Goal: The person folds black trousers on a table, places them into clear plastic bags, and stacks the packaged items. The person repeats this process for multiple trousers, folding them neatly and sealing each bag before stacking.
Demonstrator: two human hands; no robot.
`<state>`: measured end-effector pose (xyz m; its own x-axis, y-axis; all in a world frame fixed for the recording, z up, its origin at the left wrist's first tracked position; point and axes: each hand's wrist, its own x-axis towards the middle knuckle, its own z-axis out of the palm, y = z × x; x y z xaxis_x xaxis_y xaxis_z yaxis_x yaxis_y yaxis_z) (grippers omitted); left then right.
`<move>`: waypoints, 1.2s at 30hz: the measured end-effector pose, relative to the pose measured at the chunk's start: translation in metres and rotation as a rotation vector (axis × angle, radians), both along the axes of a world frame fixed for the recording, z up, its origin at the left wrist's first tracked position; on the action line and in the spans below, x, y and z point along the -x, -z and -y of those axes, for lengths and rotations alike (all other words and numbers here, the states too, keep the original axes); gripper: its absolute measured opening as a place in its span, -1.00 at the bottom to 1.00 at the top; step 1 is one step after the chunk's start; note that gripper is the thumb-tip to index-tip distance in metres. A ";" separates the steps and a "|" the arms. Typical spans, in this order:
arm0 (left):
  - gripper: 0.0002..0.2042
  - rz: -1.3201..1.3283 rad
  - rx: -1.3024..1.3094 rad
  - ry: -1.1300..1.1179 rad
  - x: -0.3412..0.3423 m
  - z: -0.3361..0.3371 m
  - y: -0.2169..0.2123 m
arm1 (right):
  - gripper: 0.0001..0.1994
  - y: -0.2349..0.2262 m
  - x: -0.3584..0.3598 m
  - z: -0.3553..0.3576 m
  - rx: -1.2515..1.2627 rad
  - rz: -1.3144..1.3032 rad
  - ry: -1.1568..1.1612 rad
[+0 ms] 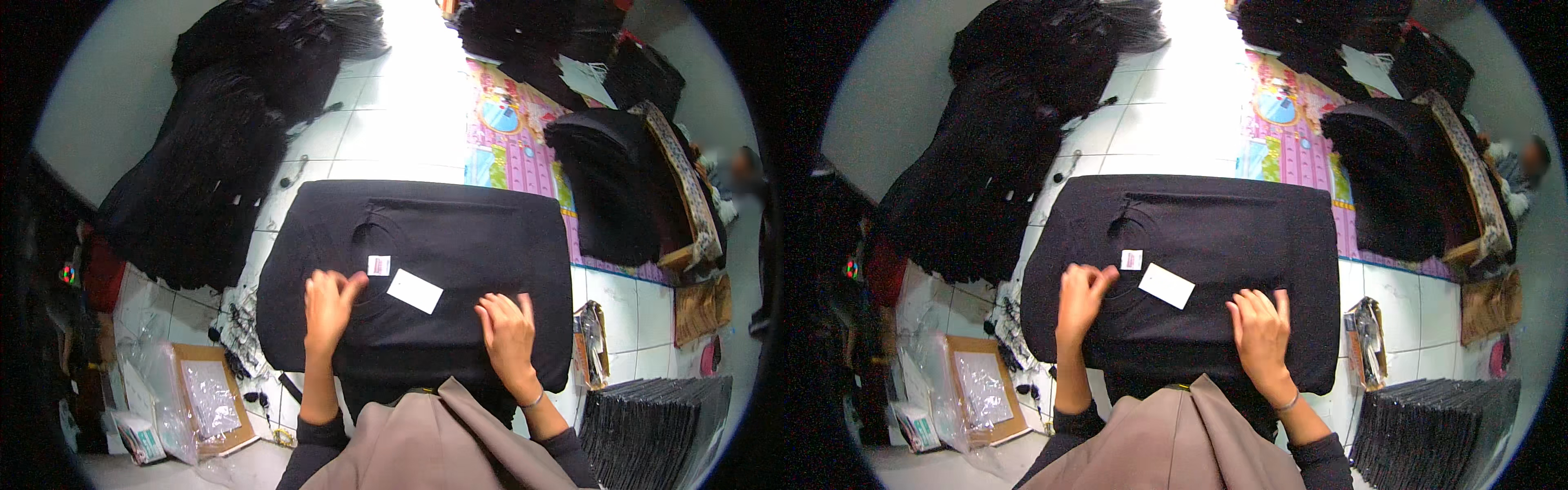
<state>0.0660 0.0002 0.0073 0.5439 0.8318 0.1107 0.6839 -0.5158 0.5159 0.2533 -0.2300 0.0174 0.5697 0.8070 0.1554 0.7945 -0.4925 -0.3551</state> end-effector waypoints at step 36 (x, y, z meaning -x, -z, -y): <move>-0.44 0.221 -0.313 0.804 0.037 -0.018 -0.016 | -0.56 -0.003 -0.027 0.051 -0.264 0.199 -0.061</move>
<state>0.0289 0.0184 0.0231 0.8893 0.1221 0.4406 -0.0438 -0.9365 0.3480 0.2807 -0.2814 0.0208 0.4588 0.7559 0.4670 0.8865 -0.3535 -0.2987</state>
